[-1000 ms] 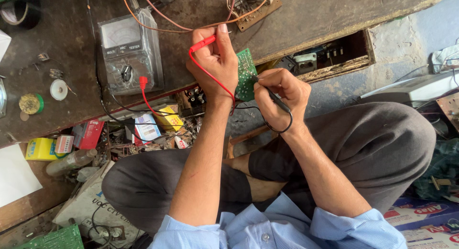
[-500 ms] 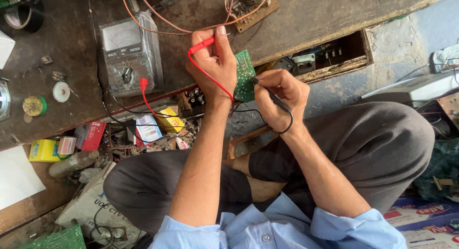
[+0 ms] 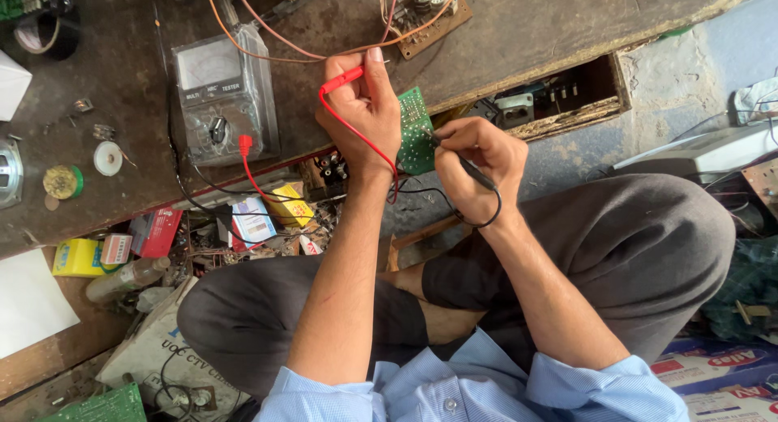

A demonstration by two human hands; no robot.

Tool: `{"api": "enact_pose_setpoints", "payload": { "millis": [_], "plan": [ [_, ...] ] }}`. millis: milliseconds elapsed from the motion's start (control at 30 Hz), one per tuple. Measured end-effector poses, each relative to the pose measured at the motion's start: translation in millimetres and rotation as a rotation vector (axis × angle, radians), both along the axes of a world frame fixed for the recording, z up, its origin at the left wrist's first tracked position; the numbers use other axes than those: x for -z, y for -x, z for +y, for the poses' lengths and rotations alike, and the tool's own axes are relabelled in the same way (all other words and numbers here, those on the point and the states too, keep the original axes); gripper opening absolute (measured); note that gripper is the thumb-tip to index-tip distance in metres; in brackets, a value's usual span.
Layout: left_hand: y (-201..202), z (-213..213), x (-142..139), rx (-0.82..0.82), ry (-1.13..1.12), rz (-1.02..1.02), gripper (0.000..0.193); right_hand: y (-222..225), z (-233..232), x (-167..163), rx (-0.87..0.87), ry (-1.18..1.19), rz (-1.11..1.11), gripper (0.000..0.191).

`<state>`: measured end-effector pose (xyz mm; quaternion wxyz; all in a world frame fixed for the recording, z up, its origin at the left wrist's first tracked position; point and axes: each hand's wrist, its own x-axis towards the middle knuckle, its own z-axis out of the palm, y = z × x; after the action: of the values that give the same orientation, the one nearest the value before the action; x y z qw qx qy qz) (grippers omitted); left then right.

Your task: The person tests a green circuit board using a multimeter, touching various points on the board with the probes. The person then uses a yellow-handled tool to scrape or clean the board's surface.

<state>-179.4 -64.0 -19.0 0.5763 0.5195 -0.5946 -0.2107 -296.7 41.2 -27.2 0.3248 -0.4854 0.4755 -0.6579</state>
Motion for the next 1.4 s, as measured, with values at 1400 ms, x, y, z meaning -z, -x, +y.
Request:
{"api": "enact_pose_setpoints", "payload": {
  "millis": [1400],
  "plan": [
    [-28,88,2,0.345,-0.123,0.150,0.019,-5,21,10,-0.024,-0.080,-0.258,0.019]
  ]
}}
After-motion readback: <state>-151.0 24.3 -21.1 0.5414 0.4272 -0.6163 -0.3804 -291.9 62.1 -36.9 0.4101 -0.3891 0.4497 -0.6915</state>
